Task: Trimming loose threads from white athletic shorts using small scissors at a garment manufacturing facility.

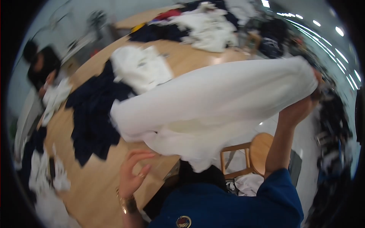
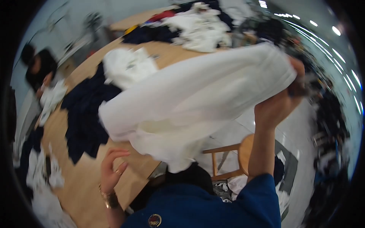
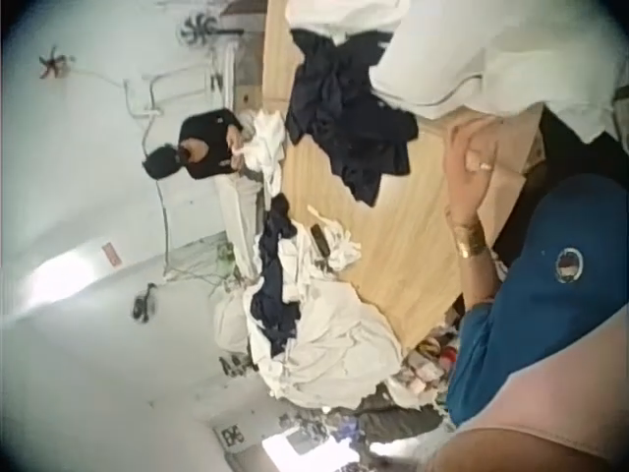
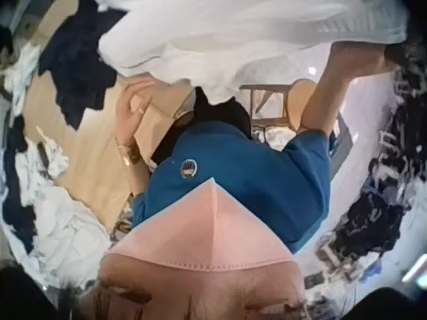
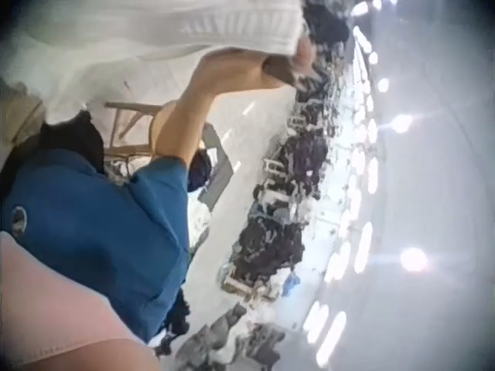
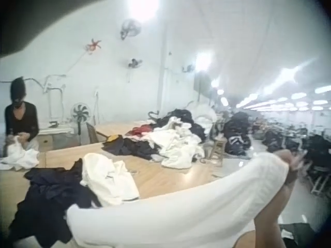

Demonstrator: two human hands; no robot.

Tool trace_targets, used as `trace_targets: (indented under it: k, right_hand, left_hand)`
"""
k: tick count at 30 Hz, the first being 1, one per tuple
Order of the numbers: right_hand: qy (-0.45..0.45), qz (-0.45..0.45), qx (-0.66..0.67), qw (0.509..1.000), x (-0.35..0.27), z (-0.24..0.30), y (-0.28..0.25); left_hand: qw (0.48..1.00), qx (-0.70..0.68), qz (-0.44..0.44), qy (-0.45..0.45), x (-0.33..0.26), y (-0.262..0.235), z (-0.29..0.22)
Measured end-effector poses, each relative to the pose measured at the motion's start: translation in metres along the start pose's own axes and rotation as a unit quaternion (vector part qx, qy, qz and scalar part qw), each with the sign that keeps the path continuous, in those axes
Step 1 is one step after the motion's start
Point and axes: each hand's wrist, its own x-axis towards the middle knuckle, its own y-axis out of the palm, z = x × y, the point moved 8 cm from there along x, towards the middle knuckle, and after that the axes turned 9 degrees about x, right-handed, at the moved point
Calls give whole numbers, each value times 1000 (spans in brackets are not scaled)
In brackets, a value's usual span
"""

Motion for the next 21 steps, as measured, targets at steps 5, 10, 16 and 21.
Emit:
trace_targets:
  k: [5,10,16,21]
  right_hand:
    - [170,189,-292,922,19,33,-4]
    - [185,135,-469,853,58,35,-125]
    - [95,-208,-593,772,141,256,-361]
    - [-210,-373,-441,789,93,395,-391]
  left_hand:
    - [994,-60,79,-51,30,50,42]
    - [967,172,180,46,46,160,97]
    - [943,276,160,98,47,188,98]
    - [933,315,148,94,47,186,99]
